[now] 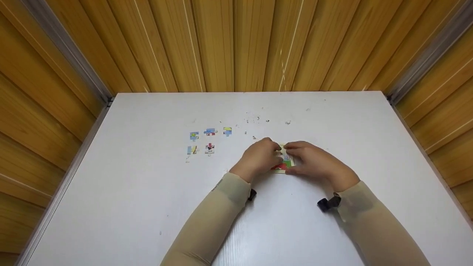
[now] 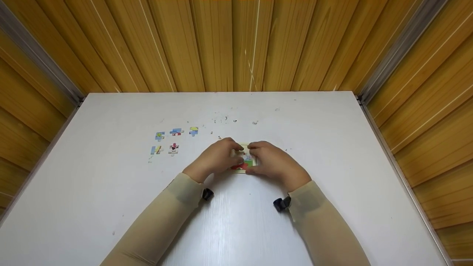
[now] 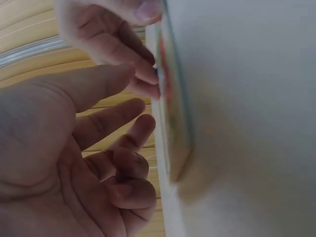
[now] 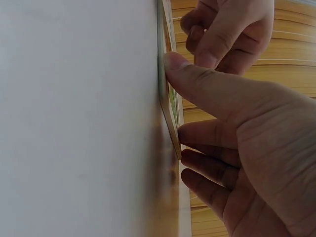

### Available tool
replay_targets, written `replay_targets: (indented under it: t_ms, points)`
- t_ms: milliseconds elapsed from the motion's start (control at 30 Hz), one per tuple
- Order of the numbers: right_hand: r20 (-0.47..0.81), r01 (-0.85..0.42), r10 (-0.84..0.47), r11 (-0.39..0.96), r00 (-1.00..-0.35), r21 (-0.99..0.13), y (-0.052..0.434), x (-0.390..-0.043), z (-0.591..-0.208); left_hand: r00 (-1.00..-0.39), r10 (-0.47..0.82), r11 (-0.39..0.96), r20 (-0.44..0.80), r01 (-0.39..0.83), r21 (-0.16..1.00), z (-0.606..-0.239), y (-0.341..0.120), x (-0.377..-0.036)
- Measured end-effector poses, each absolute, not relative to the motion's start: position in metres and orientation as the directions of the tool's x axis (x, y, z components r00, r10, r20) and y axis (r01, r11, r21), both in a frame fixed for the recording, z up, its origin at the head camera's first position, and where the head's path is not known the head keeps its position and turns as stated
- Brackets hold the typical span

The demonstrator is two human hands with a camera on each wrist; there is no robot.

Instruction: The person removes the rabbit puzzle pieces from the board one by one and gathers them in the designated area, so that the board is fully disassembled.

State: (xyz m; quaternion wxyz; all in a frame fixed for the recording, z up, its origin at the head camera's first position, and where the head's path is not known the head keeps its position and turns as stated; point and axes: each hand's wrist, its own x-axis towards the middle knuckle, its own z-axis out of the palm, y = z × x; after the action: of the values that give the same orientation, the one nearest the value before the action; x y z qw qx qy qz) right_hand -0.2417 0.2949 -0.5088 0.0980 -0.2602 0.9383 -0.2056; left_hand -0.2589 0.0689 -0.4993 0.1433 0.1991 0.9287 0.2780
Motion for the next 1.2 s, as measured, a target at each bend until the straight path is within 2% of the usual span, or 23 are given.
replay_targets:
  t_ms: [167,333,733,1200]
  points:
    - [-0.083,-0.446,-0.525,0.787,-0.847,-0.426,0.297,-0.242,-0.509,-0.863,0.489,0.785,-0.128,0.371,0.495,-0.506,0.076,-0.257]
    - [-0.099,-0.431,-0.516,0.794,-0.851,-0.429,0.297,-0.242,-0.509,-0.848,0.517,0.78,-0.115,0.412,0.47,-0.508,0.079,-0.255]
    - [-0.081,-0.45,-0.529,0.783,-0.844,-0.43,0.295,-0.242,-0.508,-0.882,0.454,0.776,-0.126,0.321,0.544,-0.511,0.081,-0.254]
    - [-0.083,-0.45,-0.53,0.783,-0.844,-0.43,0.296,-0.242,-0.51,-0.875,0.467,0.758,-0.127,0.322,0.567,-0.512,0.081,-0.255]
